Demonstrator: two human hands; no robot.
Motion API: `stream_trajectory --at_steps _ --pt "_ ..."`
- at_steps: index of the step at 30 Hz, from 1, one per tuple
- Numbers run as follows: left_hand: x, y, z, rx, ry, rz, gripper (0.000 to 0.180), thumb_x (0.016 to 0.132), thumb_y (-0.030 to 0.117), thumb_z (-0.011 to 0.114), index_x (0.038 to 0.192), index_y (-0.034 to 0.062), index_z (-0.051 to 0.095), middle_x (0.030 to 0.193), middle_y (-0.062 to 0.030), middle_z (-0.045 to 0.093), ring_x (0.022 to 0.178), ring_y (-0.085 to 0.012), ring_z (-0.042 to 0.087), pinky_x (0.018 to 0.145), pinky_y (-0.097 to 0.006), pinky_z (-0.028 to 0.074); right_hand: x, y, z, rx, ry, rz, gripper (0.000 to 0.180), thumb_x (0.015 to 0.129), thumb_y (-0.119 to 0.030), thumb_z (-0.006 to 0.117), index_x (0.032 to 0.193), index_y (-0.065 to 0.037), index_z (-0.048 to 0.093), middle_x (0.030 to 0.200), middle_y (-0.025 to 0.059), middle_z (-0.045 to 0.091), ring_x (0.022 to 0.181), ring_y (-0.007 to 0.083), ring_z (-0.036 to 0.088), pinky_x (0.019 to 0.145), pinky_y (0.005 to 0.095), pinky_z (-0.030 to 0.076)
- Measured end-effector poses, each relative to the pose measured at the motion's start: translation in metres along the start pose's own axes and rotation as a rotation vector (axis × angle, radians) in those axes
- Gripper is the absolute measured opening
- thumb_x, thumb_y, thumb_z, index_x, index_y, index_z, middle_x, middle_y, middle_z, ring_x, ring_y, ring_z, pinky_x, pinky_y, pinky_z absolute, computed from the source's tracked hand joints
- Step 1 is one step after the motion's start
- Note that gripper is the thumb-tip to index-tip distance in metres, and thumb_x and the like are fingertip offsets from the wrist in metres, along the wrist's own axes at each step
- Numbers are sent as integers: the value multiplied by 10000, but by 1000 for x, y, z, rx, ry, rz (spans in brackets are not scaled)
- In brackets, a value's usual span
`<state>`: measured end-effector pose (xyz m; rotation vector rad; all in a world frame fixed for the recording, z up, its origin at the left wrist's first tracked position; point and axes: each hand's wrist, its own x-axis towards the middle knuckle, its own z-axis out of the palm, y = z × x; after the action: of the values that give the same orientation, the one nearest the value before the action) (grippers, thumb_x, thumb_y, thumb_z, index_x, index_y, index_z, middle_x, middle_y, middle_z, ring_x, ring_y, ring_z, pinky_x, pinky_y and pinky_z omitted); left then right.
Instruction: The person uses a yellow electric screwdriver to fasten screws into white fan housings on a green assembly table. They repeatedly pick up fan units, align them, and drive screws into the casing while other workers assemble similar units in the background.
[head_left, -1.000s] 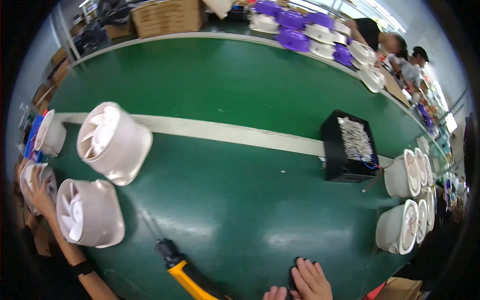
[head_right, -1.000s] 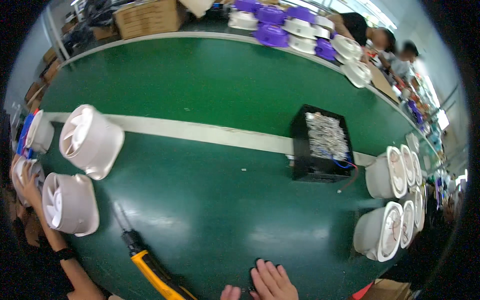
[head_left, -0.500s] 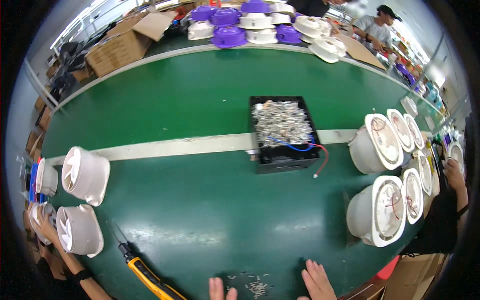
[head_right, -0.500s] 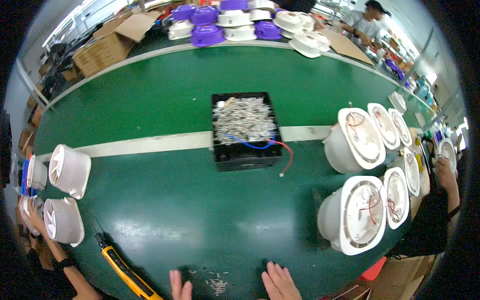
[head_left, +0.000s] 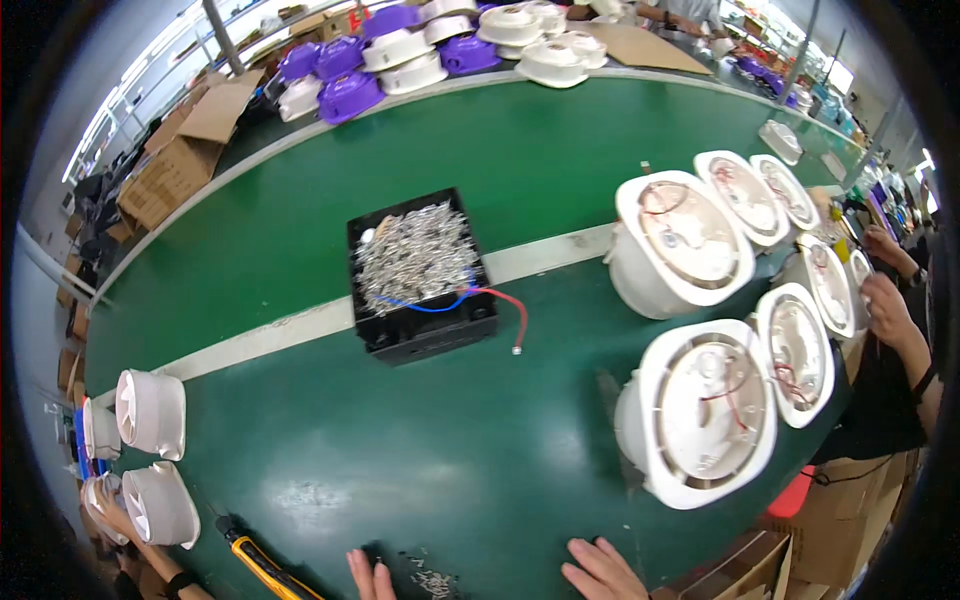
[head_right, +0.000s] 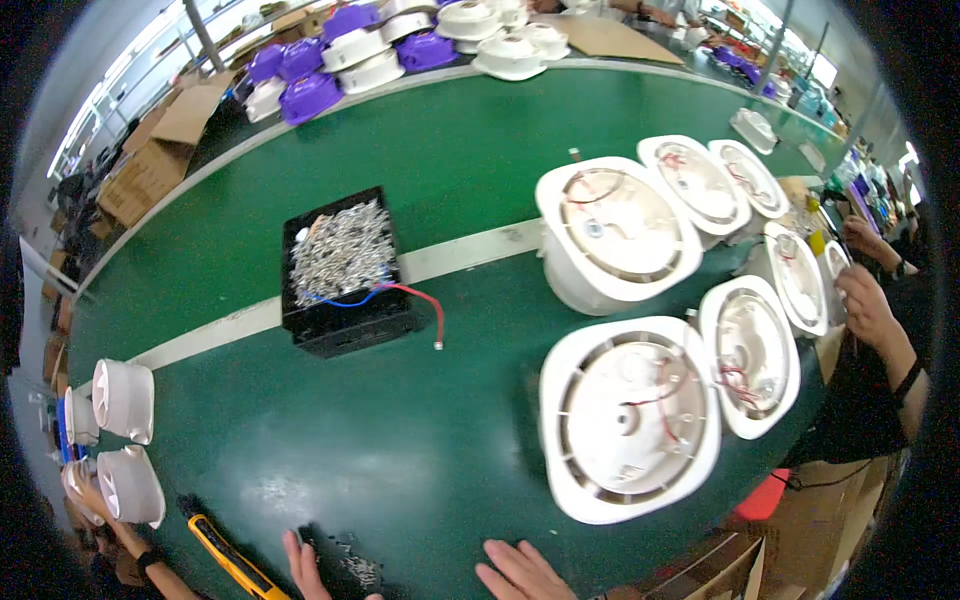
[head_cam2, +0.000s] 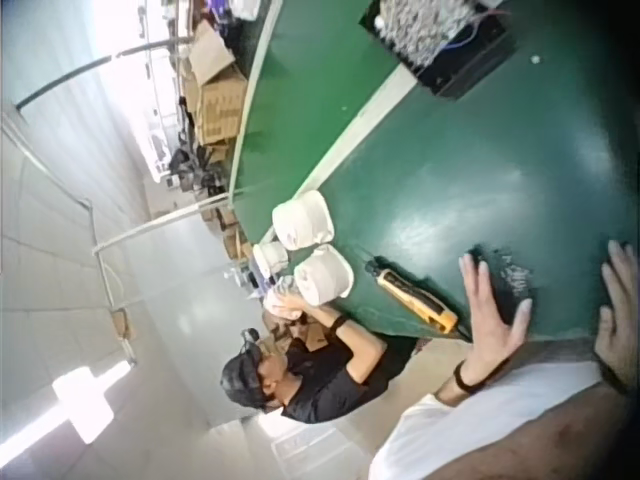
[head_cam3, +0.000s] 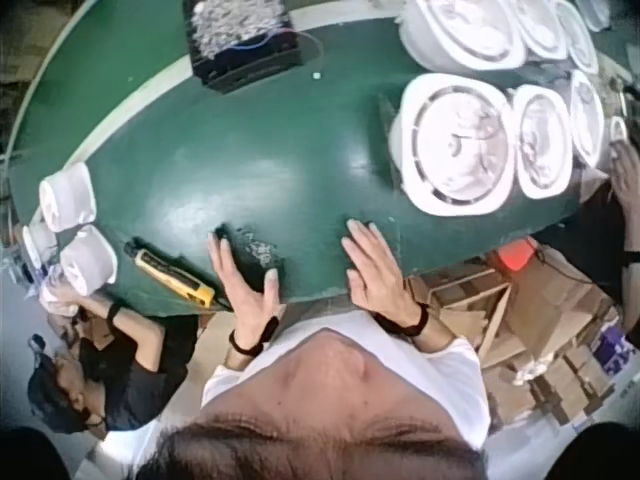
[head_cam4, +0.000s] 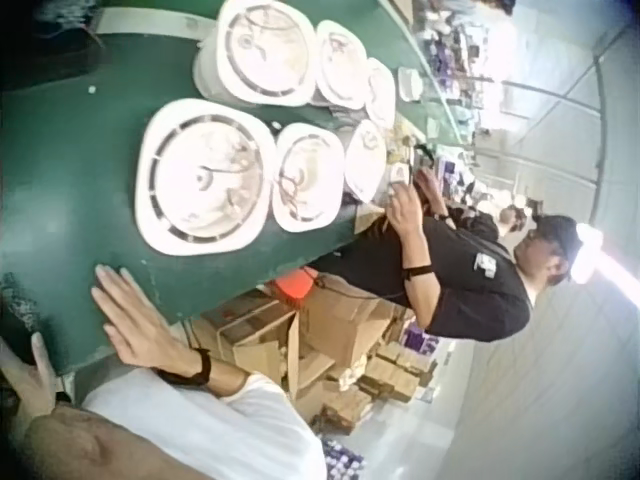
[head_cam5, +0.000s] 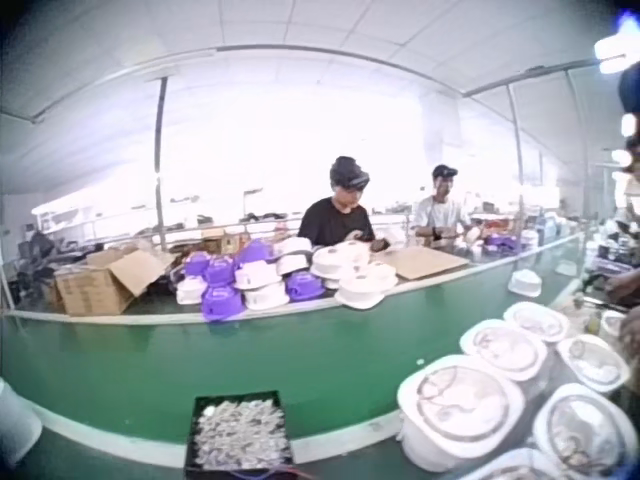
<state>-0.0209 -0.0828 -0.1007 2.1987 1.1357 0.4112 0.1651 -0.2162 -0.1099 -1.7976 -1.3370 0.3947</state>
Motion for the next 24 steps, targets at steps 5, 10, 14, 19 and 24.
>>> stream_trajectory --at_steps 5,10,14,19,24 --pt "10 16 6 224 -40 14 803 819 224 651 1433 -68 224 1488 -326 176 1365 -494 204 1124 -496 198 -9 1 -5 5 107 -111 313 878 -54 515 1155 77 576 1257 268 536 1139 409 548 989 491 438" --pt "15 21 16 455 78 193 614 866 171 595 1366 -74 337 1357 -321 366 1234 -439 390 1017 -471 341 -21 2 -2 187 223 -227 204 852 -23 525 1003 55 638 1083 213 632 908 361 632 775 419 519" --pt "19 -3 23 291 22 226 630 847 64 582 1380 -95 287 1452 -326 243 1346 -489 262 1103 -491 264 -47 -8 4 589 -41 -151 135 855 -43 528 851 14 650 885 142 682 699 284 639 615 329 507" --pt "27 -6 23 -278 256 131 365 951 59 480 1285 -76 424 1306 -226 493 1233 -334 486 1041 -391 393 -114 53 98 1382 -1190 759 386 940 -262 495 1173 41 544 1172 189 602 1028 269 598 885 383 477" --pt "39 -23 34 -857 435 7 290 1018 132 371 1197 -67 481 1162 -201 595 1106 -267 584 981 -368 455 -104 34 102 1765 -677 1185 487 994 -305 390 1277 82 472 1237 183 576 1152 268 561 1010 381 443"
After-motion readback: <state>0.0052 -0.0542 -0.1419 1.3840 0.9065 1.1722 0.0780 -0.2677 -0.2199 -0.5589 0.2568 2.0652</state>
